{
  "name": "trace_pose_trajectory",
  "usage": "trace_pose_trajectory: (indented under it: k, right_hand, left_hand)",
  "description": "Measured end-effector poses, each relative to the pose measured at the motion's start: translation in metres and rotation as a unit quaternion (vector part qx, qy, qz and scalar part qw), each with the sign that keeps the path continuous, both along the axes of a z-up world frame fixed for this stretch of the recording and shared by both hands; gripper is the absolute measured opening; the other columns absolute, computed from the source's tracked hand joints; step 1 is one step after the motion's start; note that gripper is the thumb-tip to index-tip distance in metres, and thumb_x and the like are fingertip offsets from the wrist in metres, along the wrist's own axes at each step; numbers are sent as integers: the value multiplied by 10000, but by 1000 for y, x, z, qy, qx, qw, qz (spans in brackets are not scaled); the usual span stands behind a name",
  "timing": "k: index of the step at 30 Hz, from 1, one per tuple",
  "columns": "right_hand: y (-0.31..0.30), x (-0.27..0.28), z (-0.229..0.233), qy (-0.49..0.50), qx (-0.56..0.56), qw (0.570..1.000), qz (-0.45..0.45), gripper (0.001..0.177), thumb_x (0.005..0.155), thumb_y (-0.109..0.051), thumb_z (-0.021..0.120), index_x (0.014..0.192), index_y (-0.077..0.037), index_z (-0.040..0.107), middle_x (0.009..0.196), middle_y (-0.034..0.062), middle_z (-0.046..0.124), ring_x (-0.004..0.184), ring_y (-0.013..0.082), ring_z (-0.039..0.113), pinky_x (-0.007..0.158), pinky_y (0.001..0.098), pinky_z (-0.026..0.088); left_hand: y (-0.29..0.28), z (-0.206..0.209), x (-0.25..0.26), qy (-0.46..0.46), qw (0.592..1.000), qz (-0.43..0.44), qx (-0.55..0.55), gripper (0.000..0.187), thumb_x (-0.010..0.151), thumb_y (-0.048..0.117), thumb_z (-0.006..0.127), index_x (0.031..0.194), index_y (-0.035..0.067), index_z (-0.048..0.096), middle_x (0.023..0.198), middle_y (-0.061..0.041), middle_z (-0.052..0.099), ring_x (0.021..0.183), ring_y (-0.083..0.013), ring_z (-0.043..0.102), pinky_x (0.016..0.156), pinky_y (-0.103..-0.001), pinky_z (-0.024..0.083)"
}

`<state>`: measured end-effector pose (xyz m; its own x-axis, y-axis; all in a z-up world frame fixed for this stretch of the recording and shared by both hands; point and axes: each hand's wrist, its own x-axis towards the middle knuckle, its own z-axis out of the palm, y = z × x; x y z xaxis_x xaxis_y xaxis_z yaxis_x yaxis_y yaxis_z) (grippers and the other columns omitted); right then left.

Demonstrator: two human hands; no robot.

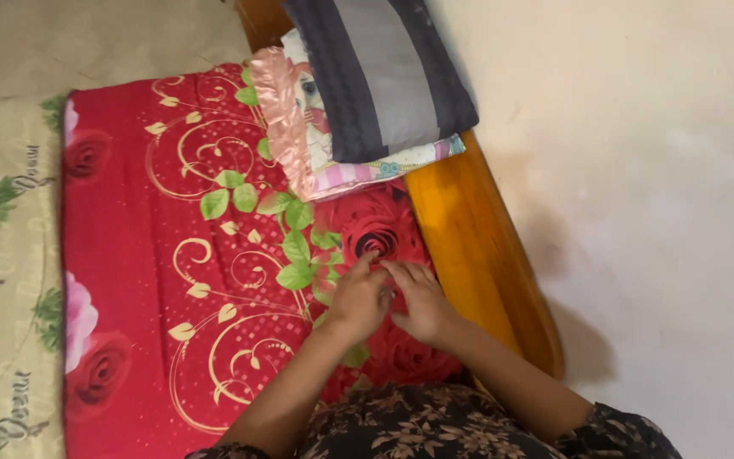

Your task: Organising and tidying up various pieces of bedding including pillows, bolsters, and blankets.

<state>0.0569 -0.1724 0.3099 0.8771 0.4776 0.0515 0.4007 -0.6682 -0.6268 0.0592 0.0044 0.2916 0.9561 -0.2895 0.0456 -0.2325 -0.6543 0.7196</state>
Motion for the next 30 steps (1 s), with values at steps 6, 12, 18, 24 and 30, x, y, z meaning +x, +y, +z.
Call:
trace_pose_trajectory:
  k: [6,12,18,24,30]
  right_hand:
    - [-8,46,-18,-33,9,999,-3,786,730,-118,776,1464,-101,493,1352,211,538,1255,422,500,1073,497,407]
    - [-15,122,-37,-20,48,999,-12,773,750,-117,743,1480,-110,491,1350,182,579,1246,408,529,1079,479,432]
    - [-18,229,-92,-102,14,994,-36,836,730,-153,793,1479,-55,434,1417,230,525,1296,446,485,1082,519,391]
    - [-12,316,-110,-50,-30,994,-95,899,735,-182,857,1505,-92,404,1408,251,512,1333,453,424,1135,524,324]
    - [-8,370,-127,-43,-124,979,-154,1052,591,-141,923,1513,-153,417,1495,262,370,1410,488,312,1160,524,304]
  left_hand:
    - [-5,-9,44,14,998,-10,-65,495,784,93,742,1258,14,625,1441,-243,507,1259,-441,550,1035,-476,469]
    - [-20,-27,119,-7,1000,-7,-22,494,800,122,728,1270,19,618,1465,-231,507,1284,-434,546,1070,-478,462]
    - [-29,-28,224,58,995,22,72,631,803,206,761,1376,79,530,1549,-217,378,1366,-435,438,1093,-533,392]
    - [-28,-75,304,133,982,83,109,730,859,289,765,1486,132,425,1594,-193,297,1452,-427,331,1164,-551,323]
    - [-31,-69,349,215,953,106,185,971,815,294,816,1583,307,222,1675,-172,37,1534,-447,79,1184,-639,206]
